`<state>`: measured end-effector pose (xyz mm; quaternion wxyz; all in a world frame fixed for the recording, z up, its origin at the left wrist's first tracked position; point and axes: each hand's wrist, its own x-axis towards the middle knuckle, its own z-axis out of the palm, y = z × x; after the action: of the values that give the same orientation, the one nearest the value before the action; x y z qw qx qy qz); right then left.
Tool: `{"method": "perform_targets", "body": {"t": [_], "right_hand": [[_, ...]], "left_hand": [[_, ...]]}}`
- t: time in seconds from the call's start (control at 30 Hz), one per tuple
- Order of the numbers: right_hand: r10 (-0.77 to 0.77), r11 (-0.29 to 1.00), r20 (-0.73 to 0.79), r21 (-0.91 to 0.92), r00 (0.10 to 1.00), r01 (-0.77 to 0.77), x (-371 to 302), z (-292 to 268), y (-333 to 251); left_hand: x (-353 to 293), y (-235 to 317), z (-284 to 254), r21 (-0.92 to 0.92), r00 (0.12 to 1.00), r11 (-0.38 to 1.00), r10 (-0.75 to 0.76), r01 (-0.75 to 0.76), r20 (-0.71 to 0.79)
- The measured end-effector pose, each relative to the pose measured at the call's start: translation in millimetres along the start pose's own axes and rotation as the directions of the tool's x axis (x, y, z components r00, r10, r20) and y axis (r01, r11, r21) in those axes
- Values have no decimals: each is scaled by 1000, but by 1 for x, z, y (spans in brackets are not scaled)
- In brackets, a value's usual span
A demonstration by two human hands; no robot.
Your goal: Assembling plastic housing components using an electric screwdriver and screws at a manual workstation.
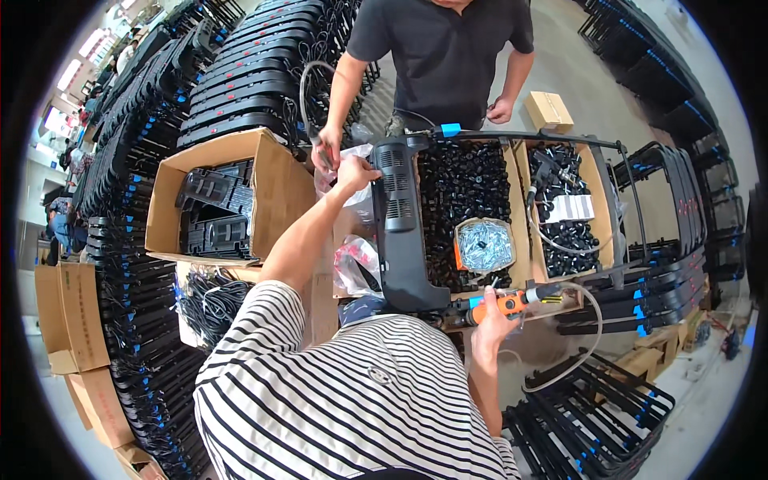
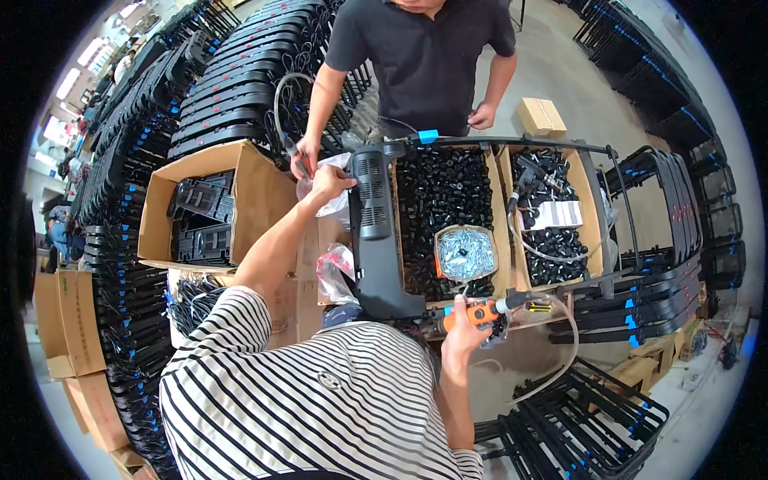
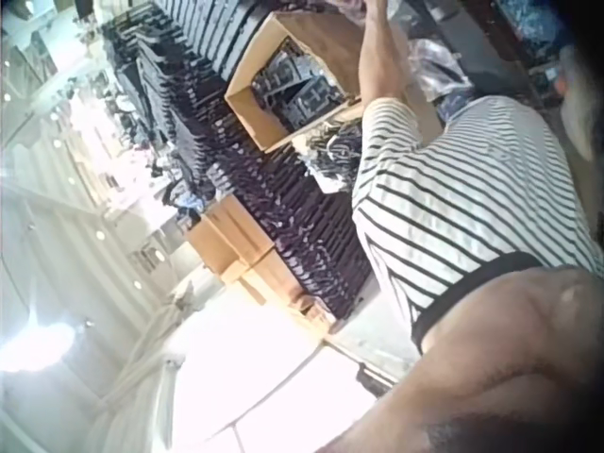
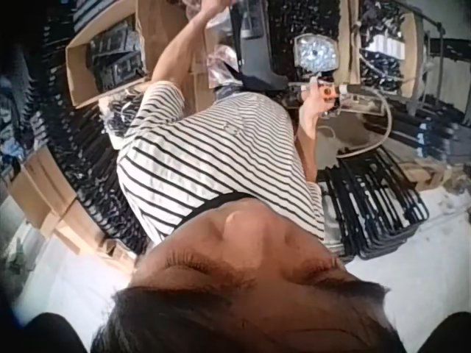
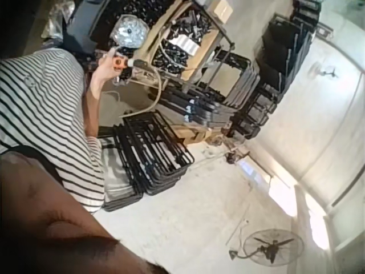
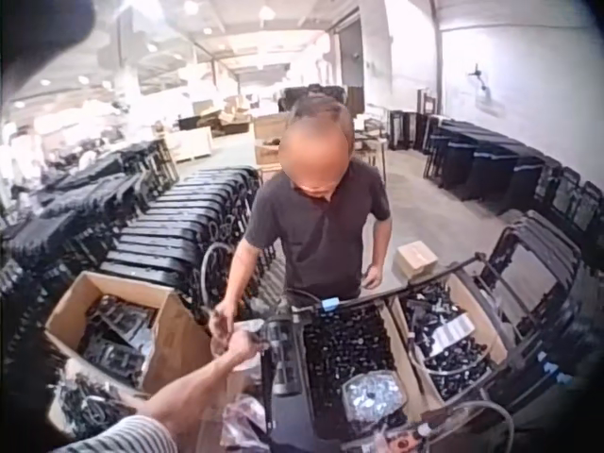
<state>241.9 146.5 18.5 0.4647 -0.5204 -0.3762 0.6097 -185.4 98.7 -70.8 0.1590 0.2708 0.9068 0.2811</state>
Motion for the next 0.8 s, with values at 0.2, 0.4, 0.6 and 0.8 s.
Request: {"method": "perform_targets", "body": {"t": [0.2, 0.4, 0.6, 0.8], "right_hand": [[-7, 1000, -86, 5, 996, 8, -1, -24, -2], [-16, 1000, -84, 3, 996, 16, -6, -35, 2], [-19, 1000, -77, -16, 997, 18, -9, -37, 8], [-25, 1000, -67, -11, 997, 24, -8, -30, 6]], "left_hand": [[-8, 6, 11, 60, 997, 996, 72, -70, -31], [-9, -4, 16, -63, 996, 998, 1, -7, -90], [-16, -1, 23, -135, 977, 990, 8, -37, -212], [-24, -4, 30, -34, 959, 982, 174, -186, -224]]}}
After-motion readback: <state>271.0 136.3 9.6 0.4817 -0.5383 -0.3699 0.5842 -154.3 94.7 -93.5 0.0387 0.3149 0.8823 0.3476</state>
